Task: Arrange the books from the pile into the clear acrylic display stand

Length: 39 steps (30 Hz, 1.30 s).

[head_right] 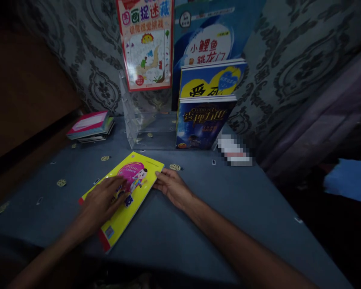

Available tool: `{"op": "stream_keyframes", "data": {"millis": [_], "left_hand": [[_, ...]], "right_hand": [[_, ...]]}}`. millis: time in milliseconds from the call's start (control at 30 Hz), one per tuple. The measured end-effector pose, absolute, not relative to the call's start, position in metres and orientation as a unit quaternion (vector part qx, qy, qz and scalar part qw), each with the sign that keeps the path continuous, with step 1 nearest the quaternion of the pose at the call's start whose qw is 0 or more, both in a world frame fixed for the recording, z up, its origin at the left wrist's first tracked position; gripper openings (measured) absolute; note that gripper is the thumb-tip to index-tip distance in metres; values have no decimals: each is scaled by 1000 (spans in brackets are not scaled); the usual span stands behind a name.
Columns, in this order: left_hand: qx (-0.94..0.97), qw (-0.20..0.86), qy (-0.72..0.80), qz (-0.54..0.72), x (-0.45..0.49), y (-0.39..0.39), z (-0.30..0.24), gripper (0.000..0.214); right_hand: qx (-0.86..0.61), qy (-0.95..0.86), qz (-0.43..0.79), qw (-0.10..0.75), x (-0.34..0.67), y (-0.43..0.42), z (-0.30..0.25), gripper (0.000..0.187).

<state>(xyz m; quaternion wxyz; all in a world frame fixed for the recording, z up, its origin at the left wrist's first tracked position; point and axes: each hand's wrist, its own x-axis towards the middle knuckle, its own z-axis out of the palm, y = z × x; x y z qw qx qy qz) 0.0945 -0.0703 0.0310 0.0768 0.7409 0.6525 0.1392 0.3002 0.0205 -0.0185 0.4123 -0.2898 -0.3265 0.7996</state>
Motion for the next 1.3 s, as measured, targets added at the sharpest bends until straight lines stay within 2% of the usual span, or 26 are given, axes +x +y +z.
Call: {"op": "stream_keyframes", "data": {"millis": [67, 167, 267, 333, 400, 500, 800, 967, 1100, 1233, 1300], "left_hand": [[709, 52, 692, 122, 82, -60, 33, 42], [677, 71, 724, 110, 67, -46, 34, 43], [658, 128, 718, 188, 59, -31, 32, 41], [607, 206, 714, 282, 55, -21, 31, 37], [508, 332, 706, 365, 52, -12, 30, 27], [376, 481, 672, 418, 49, -3, 31, 20], [309, 634, 567, 426, 62, 8, 57, 18], [328, 621, 574, 420, 66, 19, 51, 18], [345, 578, 593, 442, 64, 25, 32, 7], [374, 507, 628, 456, 56, 16, 20, 30], [468, 423, 649, 425, 50, 0, 20, 40]], "right_hand": [[-289, -327, 799, 413, 300, 20, -18, 15], [-284, -335, 799, 411, 300, 19, -15, 15], [-283, -340, 801, 404, 301, 17, -11, 13], [-280, -335, 805, 401, 301, 16, -9, 12], [-276, -324, 811, 402, 301, 15, -9, 12], [-267, -303, 820, 405, 301, 15, -12, 11], [-282, -237, 837, 404, 288, 11, -10, 6], [-282, -245, 822, 429, 291, 15, -9, 14], [-319, -265, 782, 465, 292, 32, -5, 20], [-413, -283, 721, 478, 287, 52, -2, 52], [-439, -302, 695, 483, 284, 57, -3, 62]]}}
